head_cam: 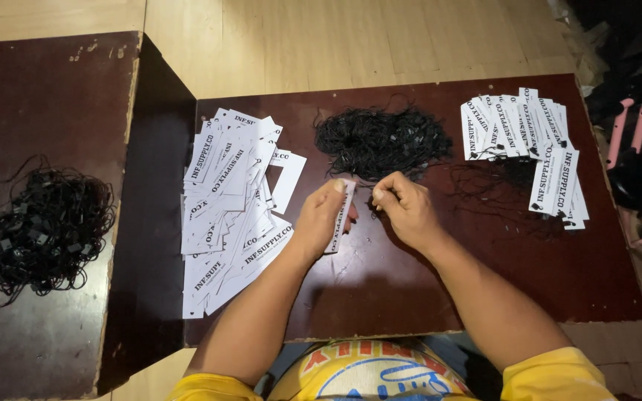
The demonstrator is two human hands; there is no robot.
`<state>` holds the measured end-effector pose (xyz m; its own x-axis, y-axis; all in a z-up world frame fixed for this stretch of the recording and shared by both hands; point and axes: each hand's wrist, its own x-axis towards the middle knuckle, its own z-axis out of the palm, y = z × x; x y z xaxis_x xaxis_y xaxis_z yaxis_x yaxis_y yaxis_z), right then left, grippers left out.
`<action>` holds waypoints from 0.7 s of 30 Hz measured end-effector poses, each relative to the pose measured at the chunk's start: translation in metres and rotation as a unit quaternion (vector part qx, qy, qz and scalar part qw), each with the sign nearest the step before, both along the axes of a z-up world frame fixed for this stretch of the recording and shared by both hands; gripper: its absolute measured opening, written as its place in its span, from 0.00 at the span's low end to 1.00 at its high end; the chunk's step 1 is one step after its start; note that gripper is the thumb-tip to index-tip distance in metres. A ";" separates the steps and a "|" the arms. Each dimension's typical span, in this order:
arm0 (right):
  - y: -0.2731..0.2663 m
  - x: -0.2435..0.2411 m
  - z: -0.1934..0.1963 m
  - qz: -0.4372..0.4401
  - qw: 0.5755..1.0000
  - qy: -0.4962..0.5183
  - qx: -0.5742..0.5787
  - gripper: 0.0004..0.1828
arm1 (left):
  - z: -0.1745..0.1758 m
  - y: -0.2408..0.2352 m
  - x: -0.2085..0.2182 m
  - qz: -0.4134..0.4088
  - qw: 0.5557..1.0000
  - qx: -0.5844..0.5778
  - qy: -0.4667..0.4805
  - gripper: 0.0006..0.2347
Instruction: The person sits at a table and repeatedly picks up black cables and white paper strips. They insert the cable into the paper strip, fold the paper over the cable, and place the finished item on a pile to the right.
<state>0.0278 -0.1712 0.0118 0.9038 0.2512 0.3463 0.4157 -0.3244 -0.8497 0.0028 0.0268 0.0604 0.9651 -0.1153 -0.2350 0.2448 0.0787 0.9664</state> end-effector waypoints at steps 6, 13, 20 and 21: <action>0.005 -0.008 0.009 -0.015 1.000 -0.015 -0.014 0.05 | -0.032 -0.002 0.001 -0.034 0.997 -0.056 -0.035 0.17; 0.011 -0.011 0.000 -0.006 0.999 -0.038 0.003 0.05 | -0.047 -0.003 0.006 -0.036 0.991 -0.123 -0.042 0.11; 0.007 -0.007 0.008 -0.030 0.999 -0.040 -0.006 0.06 | -0.047 -0.014 0.003 -0.034 0.987 -0.146 -0.054 0.08; 0.006 -0.007 0.008 -0.032 0.999 -0.040 -0.008 0.06 | -0.045 -0.015 0.003 -0.031 0.985 -0.158 -0.057 0.08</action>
